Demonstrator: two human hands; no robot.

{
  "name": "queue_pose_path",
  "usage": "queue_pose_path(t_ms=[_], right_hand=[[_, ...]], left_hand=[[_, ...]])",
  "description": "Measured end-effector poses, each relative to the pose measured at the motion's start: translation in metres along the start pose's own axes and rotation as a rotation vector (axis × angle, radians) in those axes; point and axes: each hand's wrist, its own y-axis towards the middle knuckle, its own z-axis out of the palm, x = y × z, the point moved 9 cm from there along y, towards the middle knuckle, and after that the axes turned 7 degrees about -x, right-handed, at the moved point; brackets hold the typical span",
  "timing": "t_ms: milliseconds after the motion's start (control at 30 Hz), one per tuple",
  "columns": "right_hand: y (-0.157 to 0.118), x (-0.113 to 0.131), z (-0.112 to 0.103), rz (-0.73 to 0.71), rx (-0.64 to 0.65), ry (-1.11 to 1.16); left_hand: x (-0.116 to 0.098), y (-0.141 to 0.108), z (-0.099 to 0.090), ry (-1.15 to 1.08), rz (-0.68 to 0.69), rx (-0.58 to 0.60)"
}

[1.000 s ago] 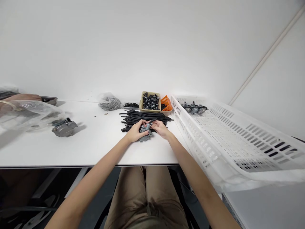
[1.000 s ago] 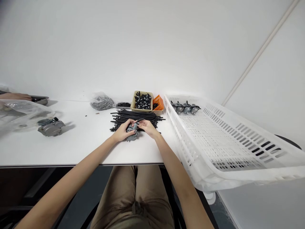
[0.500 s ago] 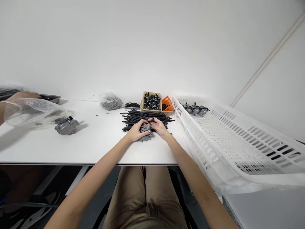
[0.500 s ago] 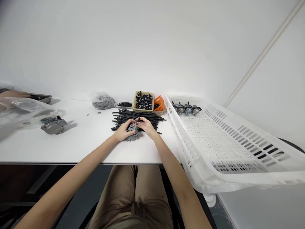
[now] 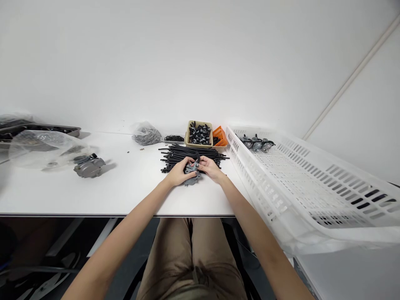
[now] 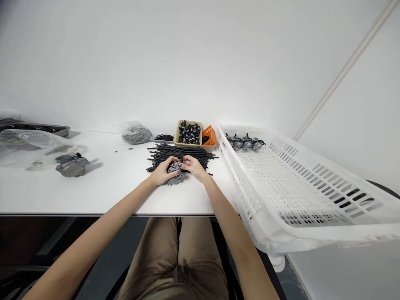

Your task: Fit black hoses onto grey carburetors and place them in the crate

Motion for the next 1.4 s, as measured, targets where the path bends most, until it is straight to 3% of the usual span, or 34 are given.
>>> queue_pose_path(t_ms=[267, 467, 733, 933, 1267, 1400], right_hand=[[-0.002, 0.002, 0.001, 0.047, 0.045, 0.056], [-0.002, -0.002, -0.01, 0.061, -0.016, 0.128], [-0.003, 0.008, 0.006, -0.011, 0.057, -0.022], [-0.005, 0.001, -0.001, 0.081, 0.059, 0.075], [-0.003, 0.006, 0.004, 0.007, 0.036, 0.013], [-0.003, 0.001, 0.001, 0.056, 0.026, 0.041]], left_hand=[[-0.007, 0.0, -0.001, -0.013, 0.013, 0.009], [-0.003, 0.001, 0.0, 0.004, 0.002, 0.014], [-0.008, 0.0, -0.001, -0.005, 0.016, 0.018], [-0.003, 0.0, -0.001, -0.001, 0.0, 0.008], [-0.006, 0.0, -0.001, -0.01, 0.017, 0.009], [-0.005, 0.0, -0.001, -0.007, 0.007, 0.011]])
